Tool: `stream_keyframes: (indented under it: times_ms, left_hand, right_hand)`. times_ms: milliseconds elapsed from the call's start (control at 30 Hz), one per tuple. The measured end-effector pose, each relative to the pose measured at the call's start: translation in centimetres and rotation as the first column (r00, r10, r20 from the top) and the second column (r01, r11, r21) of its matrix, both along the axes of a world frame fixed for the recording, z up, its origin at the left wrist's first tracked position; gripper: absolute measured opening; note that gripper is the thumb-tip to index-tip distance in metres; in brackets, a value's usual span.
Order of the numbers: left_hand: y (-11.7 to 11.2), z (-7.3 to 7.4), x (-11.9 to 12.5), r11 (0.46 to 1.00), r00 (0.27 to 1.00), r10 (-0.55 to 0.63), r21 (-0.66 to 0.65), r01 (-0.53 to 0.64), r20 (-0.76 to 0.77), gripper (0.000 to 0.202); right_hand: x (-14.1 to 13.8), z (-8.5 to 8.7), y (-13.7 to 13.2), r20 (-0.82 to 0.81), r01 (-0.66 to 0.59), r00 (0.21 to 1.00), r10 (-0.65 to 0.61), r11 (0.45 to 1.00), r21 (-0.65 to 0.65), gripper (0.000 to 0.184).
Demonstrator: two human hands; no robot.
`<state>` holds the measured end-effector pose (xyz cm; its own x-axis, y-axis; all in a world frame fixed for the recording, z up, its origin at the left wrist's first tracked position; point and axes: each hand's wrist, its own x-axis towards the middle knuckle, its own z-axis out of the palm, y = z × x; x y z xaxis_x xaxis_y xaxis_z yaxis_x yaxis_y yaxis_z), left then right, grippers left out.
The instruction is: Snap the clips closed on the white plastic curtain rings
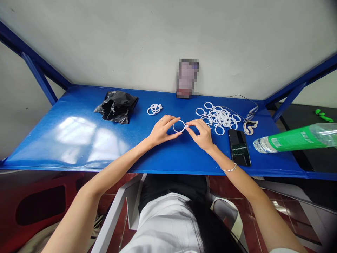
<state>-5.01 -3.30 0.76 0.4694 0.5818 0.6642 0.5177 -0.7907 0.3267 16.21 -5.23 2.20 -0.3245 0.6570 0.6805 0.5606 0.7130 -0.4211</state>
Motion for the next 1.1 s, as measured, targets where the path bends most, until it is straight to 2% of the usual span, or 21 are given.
stream_keyframes:
  times_ms: [133, 400, 600, 833, 1100]
  left_hand:
    - [-0.01, -0.05, 0.04, 1.0, 1.0, 0.004, 0.016, -0.003, -0.008, 0.046]
    - [-0.09, -0.22, 0.2, 1.0, 1.0, 0.012, 0.019, -0.012, -0.027, 0.045]
    - [-0.19, -0.28, 0.37, 0.994, 1.0, -0.01, 0.106, 0.008, 0.017, 0.044]
    - [-0.33, -0.15, 0.41, 0.996, 1.0, 0.014, 0.084, -0.013, -0.011, 0.042]
    - [-0.34, -0.09, 0.47, 0.991, 1.0, -0.012, 0.132, 0.01, 0.014, 0.041]
  right_hand:
    - [0.08, -0.36, 0.16, 0.018, -0.002, 1.0, 0.002, 1.0, 0.02, 0.008]
    - [0.09, -0.8, 0.16, -0.004, 0.008, 1.0, -0.008, 0.999, -0.032, 0.01]
    - [-0.05, -0.89, 0.03, -0.016, 0.005, 1.0, -0.005, 1.0, -0.012, 0.009]
    - [-0.06, -1.01, 0.0, -0.028, 0.005, 1.0, -0.006, 0.999, -0.037, 0.011]
    - [-0.1, -0.92, -0.02, -0.026, -0.009, 1.0, 0.009, 1.0, 0.023, 0.012]
